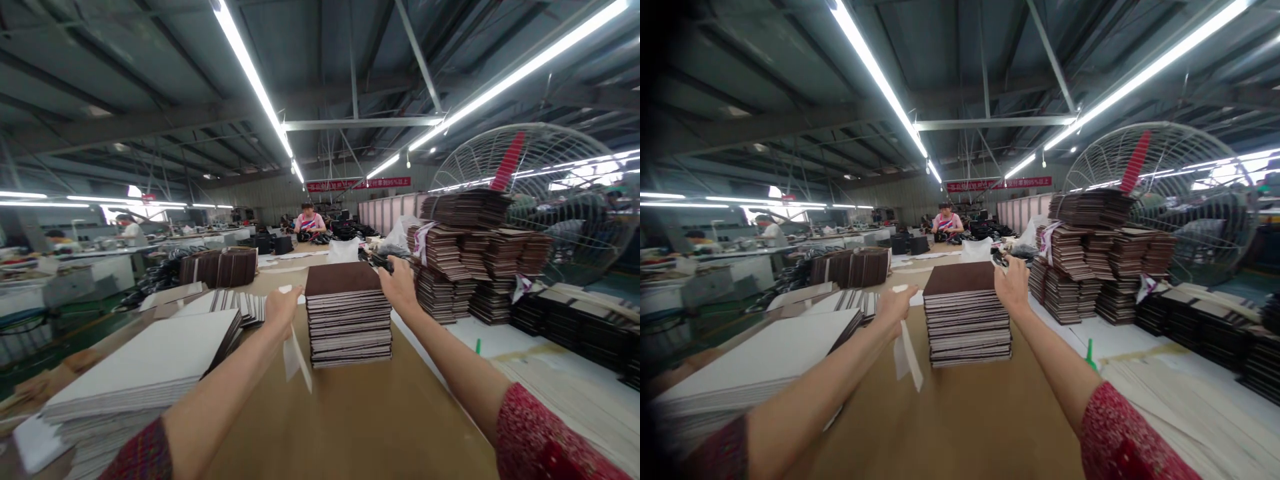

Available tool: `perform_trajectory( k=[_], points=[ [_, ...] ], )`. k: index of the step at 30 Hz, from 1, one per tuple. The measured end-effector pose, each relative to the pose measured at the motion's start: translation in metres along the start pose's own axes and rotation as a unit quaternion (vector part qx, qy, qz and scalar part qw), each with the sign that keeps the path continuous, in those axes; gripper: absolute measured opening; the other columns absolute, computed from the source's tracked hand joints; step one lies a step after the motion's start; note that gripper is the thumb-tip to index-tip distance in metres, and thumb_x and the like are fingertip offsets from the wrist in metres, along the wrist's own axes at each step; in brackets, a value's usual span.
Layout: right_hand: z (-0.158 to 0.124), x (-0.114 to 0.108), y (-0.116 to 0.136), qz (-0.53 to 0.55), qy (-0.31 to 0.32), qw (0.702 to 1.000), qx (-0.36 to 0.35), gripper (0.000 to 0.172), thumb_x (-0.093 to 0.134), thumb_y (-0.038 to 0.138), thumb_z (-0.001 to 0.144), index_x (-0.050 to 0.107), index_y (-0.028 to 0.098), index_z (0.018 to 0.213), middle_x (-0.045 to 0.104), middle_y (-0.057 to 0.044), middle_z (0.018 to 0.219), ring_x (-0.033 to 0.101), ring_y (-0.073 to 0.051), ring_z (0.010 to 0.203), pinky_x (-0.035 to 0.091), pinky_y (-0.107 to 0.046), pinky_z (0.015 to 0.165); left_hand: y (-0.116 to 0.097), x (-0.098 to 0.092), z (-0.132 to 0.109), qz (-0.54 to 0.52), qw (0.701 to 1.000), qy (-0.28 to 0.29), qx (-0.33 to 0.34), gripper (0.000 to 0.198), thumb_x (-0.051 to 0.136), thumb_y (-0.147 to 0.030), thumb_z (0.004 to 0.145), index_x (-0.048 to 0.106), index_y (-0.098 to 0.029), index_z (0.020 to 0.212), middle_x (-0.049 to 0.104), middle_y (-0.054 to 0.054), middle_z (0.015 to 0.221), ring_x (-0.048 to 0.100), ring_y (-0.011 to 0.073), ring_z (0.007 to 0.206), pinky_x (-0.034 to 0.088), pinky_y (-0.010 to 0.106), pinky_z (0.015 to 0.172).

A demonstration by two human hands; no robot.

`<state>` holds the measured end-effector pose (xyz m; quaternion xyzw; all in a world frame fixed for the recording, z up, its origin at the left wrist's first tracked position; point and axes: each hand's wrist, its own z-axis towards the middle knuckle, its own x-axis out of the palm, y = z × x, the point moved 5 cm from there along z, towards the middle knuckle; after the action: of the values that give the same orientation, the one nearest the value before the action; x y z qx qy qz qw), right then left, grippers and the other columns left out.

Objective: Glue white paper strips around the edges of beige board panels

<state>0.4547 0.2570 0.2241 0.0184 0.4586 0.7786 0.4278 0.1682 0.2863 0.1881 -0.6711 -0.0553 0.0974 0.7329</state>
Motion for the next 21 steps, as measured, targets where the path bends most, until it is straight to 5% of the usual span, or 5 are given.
perform_trajectory(
  k=[7, 13, 15, 19, 21],
  points=[
    [-0.171, 0.010, 0.045, 0.146, 0.290, 0.945, -0.034, 0.030, 0.058, 0.033, 0.081, 0.064, 0.024, 0.109, 0.064, -0.005, 0.104, 0.058, -0.022, 0.094, 0.044, -0.038, 0.088, 0.000, -0.015, -0.084, -0.116, 0.982, 0.144, -0.042, 0.020, 0.055, -0.032, 0.092, 0.059, -0.013, 0.095, 0.055, -0.003, 0.070, 0.039, 0.0037, 0.043, 0.030, 0.016, 0.036],
    [-0.289, 0.026, 0.070, 0.339, 0.513, 0.781, 0.110, 0.037, 0.063, 0.048, 0.076, 0.066, 0.025, 0.105, 0.065, -0.005, 0.097, 0.060, -0.021, 0.085, 0.047, -0.036, 0.076, 0.020, -0.012, -0.157, -0.207, 0.958, 0.189, -0.063, 0.030, 0.061, -0.039, 0.083, 0.065, -0.012, 0.098, 0.052, -0.003, 0.063, 0.027, 0.0007, 0.035, 0.017, 0.015, 0.032],
    [-0.315, 0.031, 0.071, 0.387, 0.524, 0.727, 0.217, 0.032, 0.072, 0.044, 0.065, 0.066, 0.021, 0.086, 0.064, -0.004, 0.080, 0.058, -0.018, 0.069, 0.047, -0.035, 0.069, 0.031, -0.013, -0.173, -0.226, 0.953, 0.188, -0.072, 0.033, 0.065, -0.041, 0.080, 0.065, -0.013, 0.097, 0.051, -0.004, 0.062, 0.025, 0.0002, 0.034, 0.016, 0.014, 0.031],
    [-0.337, 0.042, 0.057, 0.400, 0.490, 0.712, 0.304, 0.042, 0.078, 0.044, 0.051, 0.059, 0.020, 0.080, 0.061, 0.000, 0.065, 0.057, -0.016, 0.058, 0.048, -0.033, 0.061, 0.062, -0.021, -0.181, -0.258, 0.949, 0.150, -0.104, 0.025, 0.066, -0.037, 0.078, 0.065, -0.018, 0.094, 0.045, -0.008, 0.060, 0.023, -0.0013, 0.034, 0.017, 0.009, 0.029],
    [-0.333, 0.044, 0.041, 0.372, 0.469, 0.743, 0.298, 0.056, 0.084, 0.037, 0.043, 0.061, 0.023, 0.092, 0.062, 0.002, 0.074, 0.057, -0.015, 0.064, 0.047, -0.029, 0.061, 0.078, -0.021, -0.177, -0.270, 0.943, 0.143, -0.133, 0.021, 0.068, -0.035, 0.077, 0.066, -0.019, 0.091, 0.045, -0.008, 0.062, 0.025, -0.0013, 0.034, 0.021, 0.008, 0.029]
  ],
)
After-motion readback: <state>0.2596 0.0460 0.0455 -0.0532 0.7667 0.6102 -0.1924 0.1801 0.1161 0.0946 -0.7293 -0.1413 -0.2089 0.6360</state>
